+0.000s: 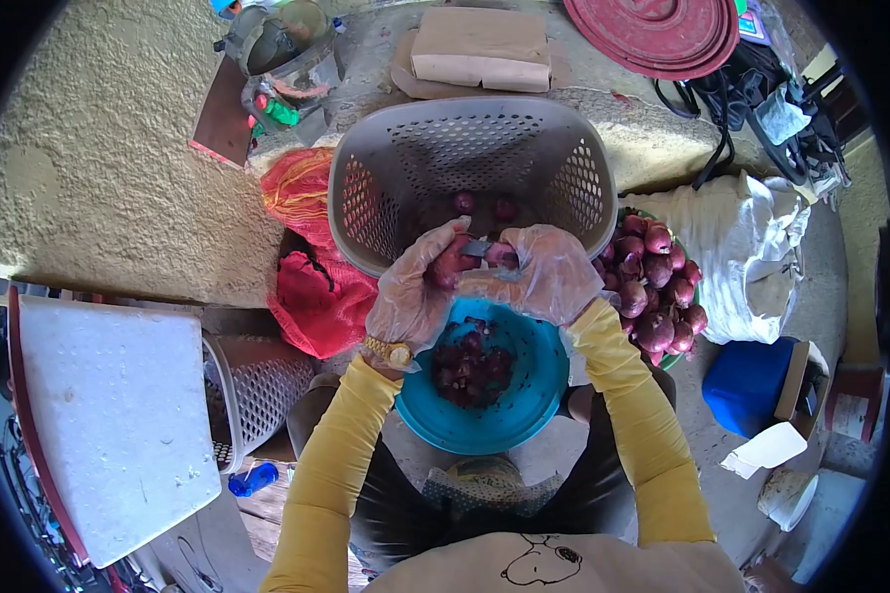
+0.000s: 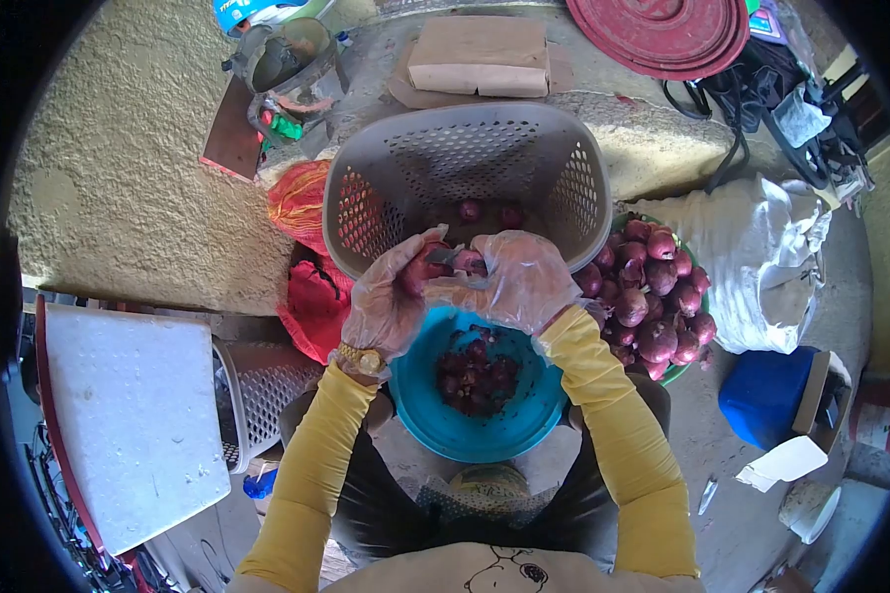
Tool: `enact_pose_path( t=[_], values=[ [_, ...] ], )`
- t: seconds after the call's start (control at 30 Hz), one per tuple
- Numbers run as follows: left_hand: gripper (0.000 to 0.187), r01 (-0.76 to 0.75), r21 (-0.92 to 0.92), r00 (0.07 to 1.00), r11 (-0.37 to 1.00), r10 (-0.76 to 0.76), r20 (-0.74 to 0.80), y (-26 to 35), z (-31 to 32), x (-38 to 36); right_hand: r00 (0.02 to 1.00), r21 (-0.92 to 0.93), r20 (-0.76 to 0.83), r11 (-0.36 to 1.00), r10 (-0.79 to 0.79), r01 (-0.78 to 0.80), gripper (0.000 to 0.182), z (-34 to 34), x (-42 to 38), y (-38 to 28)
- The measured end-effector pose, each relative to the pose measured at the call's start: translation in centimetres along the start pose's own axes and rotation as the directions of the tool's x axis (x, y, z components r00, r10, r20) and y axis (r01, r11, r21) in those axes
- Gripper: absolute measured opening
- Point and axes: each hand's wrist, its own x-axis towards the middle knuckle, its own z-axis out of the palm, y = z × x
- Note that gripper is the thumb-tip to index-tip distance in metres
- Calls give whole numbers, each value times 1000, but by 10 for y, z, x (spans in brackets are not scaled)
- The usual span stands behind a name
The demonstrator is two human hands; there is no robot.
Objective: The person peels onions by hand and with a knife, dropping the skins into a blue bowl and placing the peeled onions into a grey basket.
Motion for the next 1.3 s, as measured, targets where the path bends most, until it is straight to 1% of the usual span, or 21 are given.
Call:
enact_pose_path(
  t=[0.13, 0.2, 0.23, 0.3, 0.4, 0.47, 0.5, 0.57, 0.6, 0.7, 0.73, 0.8, 0.83, 0.9, 0.97, 1.0, 1.07, 1.13, 1.17, 1.2, 1.3],
  values=[
    [35, 62, -74, 996, 995, -57, 65, 4, 9, -2, 999, 52, 43, 998, 23, -25, 61, 1, 0, 1],
    [37, 58, 15, 991, 998, -59, 123, 5, 10, -1, 998, 68, 57, 998, 14, -18, 60, 1, 1, 0],
    [37, 57, 15, 991, 998, -59, 123, 5, 10, 0, 997, 75, 71, 997, 25, -30, 59, 0, 1, -1],
    [42, 91, -32, 996, 995, -91, 3, 5, 12, 1, 996, 80, 84, 996, 36, -43, 58, -3, 2, -4],
    [45, 61, -18, 997, 998, -60, 50, 3, 10, 1, 996, 136, 79, 990, 28, -39, 56, -7, 3, -10],
    [45, 53, -2, 996, 999, -52, 68, 3, 5, 2, 974, 145, 184, 976, 133, -161, 60, -8, 4, -10],
    [44, 43, 14, 995, 999, -44, 87, 4, 6, 2, 974, 146, 185, 976, 132, -160, 60, -9, 4, -11],
    [42, 17, 36, 999, 999, -19, 47, 6, 9, 0, 980, 25, 147, 990, 135, -140, 57, -12, 4, -12],
    [40, -8, 59, 1000, 998, 7, 8, 7, 11, -1, 980, 24, 148, 990, 135, -140, 57, -12, 4, -11],
    [36, -42, 93, 999, 995, 45, -21, 8, 8, -1, 978, 47, 163, 989, 132, -142, 56, -9, 4, -10],
    [36, -43, 92, 999, 995, 45, -22, 7, 8, -2, 979, 29, 156, 990, 133, -139, 57, -8, 4, -10],
    [35, -101, 59, 995, 993, 101, 17, 5, 7, -2, 980, 11, 149, 991, 133, -136, 57, -7, 4, -11],
    [35, -101, 59, 995, 993, 101, 17, 6, 7, -2, 977, -2, 162, 990, 140, -142, 56, -7, 5, -11],
    [36, 1, 33, 998, 999, -3, 61, 8, 7, 0, 973, -14, 176, 989, 147, -146, 56, -7, 6, -12],
    [37, 15, 31, 998, 999, -17, 64, 10, 10, -3, 960, 76, 214, 977, 181, -201, 54, -9, 7, -14],
    [39, 29, 28, 997, 999, -31, 69, 11, 12, -4, 960, 76, 213, 977, 180, -200, 54, -6, 6, -12],
    [39, 5, 44, 997, 999, -8, 73, 12, 15, -6, 979, 95, 148, 984, 139, -154, 54, 0, 4, -7],
    [39, -18, 58, 997, 998, 14, 75, 13, 19, -7, 975, 67, 168, 985, 145, -158, 55, -3, 5, -10],
    [34, -44, 67, 998, 997, 40, 50, 13, 21, -6, 971, 40, 186, 986, 152, -162, 56, -5, 5, -11],
    [29, -69, 77, 997, 995, 67, 25, 13, 23, -5, 971, 41, 186, 986, 152, -162, 56, -4, 5, -11],
    [28, -79, 61, 997, 995, 78, 7, 12, 27, -5, 962, 74, 206, 978, 178, -196, 57, 1, 5, -7]
  ],
)
